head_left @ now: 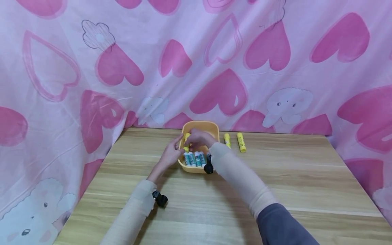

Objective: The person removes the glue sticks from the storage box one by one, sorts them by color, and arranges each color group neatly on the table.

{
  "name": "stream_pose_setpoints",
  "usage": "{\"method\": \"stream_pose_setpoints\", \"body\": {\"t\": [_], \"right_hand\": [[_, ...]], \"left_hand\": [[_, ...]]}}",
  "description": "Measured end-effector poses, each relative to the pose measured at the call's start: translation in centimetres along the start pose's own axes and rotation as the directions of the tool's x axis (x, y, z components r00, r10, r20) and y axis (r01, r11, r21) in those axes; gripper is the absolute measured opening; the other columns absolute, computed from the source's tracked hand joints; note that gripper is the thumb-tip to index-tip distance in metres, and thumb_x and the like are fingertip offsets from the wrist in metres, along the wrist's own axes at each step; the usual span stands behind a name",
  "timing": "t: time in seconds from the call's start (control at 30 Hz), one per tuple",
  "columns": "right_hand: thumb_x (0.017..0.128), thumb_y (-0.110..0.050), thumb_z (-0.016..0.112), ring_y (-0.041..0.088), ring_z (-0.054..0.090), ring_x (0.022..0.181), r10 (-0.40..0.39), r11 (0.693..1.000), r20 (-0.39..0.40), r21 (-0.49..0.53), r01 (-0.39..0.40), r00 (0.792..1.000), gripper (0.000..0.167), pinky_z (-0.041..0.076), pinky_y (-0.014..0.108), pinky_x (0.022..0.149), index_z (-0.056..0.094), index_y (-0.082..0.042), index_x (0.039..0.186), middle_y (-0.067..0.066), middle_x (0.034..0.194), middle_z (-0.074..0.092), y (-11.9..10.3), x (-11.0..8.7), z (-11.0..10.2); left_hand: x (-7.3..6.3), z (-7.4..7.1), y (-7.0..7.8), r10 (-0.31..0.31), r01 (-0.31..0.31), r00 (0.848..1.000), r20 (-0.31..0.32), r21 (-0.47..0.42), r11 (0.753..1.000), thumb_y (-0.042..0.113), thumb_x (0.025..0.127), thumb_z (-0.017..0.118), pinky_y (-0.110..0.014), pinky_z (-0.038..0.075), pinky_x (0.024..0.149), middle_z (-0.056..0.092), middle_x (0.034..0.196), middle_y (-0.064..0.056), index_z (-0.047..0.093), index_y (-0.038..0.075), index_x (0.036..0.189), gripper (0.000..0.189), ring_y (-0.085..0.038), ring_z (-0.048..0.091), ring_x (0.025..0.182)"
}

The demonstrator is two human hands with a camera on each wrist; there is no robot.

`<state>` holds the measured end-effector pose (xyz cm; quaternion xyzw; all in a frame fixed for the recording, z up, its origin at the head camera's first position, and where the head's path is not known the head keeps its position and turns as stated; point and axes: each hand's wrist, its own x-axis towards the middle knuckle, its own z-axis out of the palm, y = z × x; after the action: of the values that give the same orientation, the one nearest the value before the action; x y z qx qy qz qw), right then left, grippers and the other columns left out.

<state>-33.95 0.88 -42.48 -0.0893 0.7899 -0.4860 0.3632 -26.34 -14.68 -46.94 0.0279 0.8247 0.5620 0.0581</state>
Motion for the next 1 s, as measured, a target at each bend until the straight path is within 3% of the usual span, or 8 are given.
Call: {"method": "stream_pose_setpoints", "body": {"t": [0.2,0.37,0.47,0.53,0.7,0.83,1.0], "right_hand": [[0.088,0.003,0.062,0.028,0.059,0.08,-0.021,1.0,-0.052,0.019,0.022,0.998,0.057,0.055,0.046,0.09,0.035,0.0,0.138,0.013,0.111,0.049,0.1,0.0,-0.1],[0.084,0.004,0.06,0.028,0.055,0.075,-0.062,0.998,-0.056,-0.006,0.062,0.997,0.074,0.054,0.045,0.085,0.023,-0.001,0.147,0.016,0.122,0.043,0.0,-0.7,-0.2],[0.083,0.004,0.059,0.025,0.051,0.067,-0.091,0.996,-0.062,-0.011,0.09,0.994,0.082,0.051,0.046,0.081,0.017,-0.005,0.152,0.017,0.125,0.043,-0.2,-1.2,-0.5],[0.084,0.002,0.061,0.024,0.053,0.065,-0.098,0.995,-0.073,-0.001,0.098,0.992,0.086,0.052,0.049,0.086,0.014,-0.008,0.155,0.018,0.125,0.047,-0.3,-1.5,-0.8],[0.085,-0.001,0.066,0.025,0.064,0.074,-0.11,0.994,-0.107,0.006,0.112,0.988,0.086,0.053,0.052,0.096,0.016,-0.009,0.154,0.021,0.118,0.056,-0.7,-2.4,-1.5],[0.084,-0.001,0.067,0.026,0.066,0.08,-0.122,0.992,-0.128,0.009,0.124,0.984,0.083,0.052,0.054,0.097,0.02,-0.01,0.153,0.021,0.116,0.056,-0.8,-3.1,-2.1],[0.086,-0.004,0.068,0.028,0.068,0.087,-0.144,0.989,-0.142,0.003,0.146,0.979,0.078,0.052,0.054,0.097,0.025,-0.012,0.15,0.02,0.118,0.058,-0.5,-3.9,-3.0]], "left_hand": [[0.3,0.0,-0.1,0.01,-0.01,1.0,-0.001,0.018,1.0,0.0,0.085,0.06,-0.025,0.055,0.065,0.067,0.122,-0.023,0.035,0.022,0.155,0.078,-0.018,0.067,0.089],[0.2,-0.4,-0.5,-0.019,0.019,1.0,-0.015,0.04,0.999,0.002,0.086,0.061,-0.022,0.049,0.055,0.07,0.11,-0.021,0.036,0.027,0.155,0.078,-0.015,0.061,0.073],[0.1,-0.8,-0.6,-0.025,0.026,0.999,-0.025,0.049,0.998,0.004,0.086,0.061,-0.024,0.051,0.058,0.07,0.112,-0.02,0.036,0.028,0.154,0.077,-0.016,0.063,0.076],[0.0,-0.9,-0.7,-0.024,0.025,0.999,-0.024,0.054,0.998,0.005,0.086,0.062,-0.026,0.054,0.061,0.07,0.114,-0.02,0.035,0.029,0.155,0.077,-0.017,0.065,0.082],[-0.1,-1.3,-0.9,-0.029,0.031,0.999,-0.028,0.075,0.997,0.005,0.087,0.062,-0.028,0.054,0.059,0.067,0.094,-0.015,0.035,0.031,0.155,0.077,-0.018,0.062,0.072],[-0.1,-1.4,-1.0,-0.016,0.018,0.999,-0.032,0.09,0.996,0.005,0.087,0.062,-0.024,0.048,0.052,0.054,0.071,-0.004,0.035,0.03,0.155,0.077,-0.013,0.051,0.058],[-0.1,-1.4,-1.0,-0.003,0.007,0.999,-0.036,0.105,0.994,0.004,0.085,0.062,-0.023,0.044,0.049,0.043,0.064,0.003,0.035,0.027,0.155,0.078,-0.011,0.044,0.054]]}}
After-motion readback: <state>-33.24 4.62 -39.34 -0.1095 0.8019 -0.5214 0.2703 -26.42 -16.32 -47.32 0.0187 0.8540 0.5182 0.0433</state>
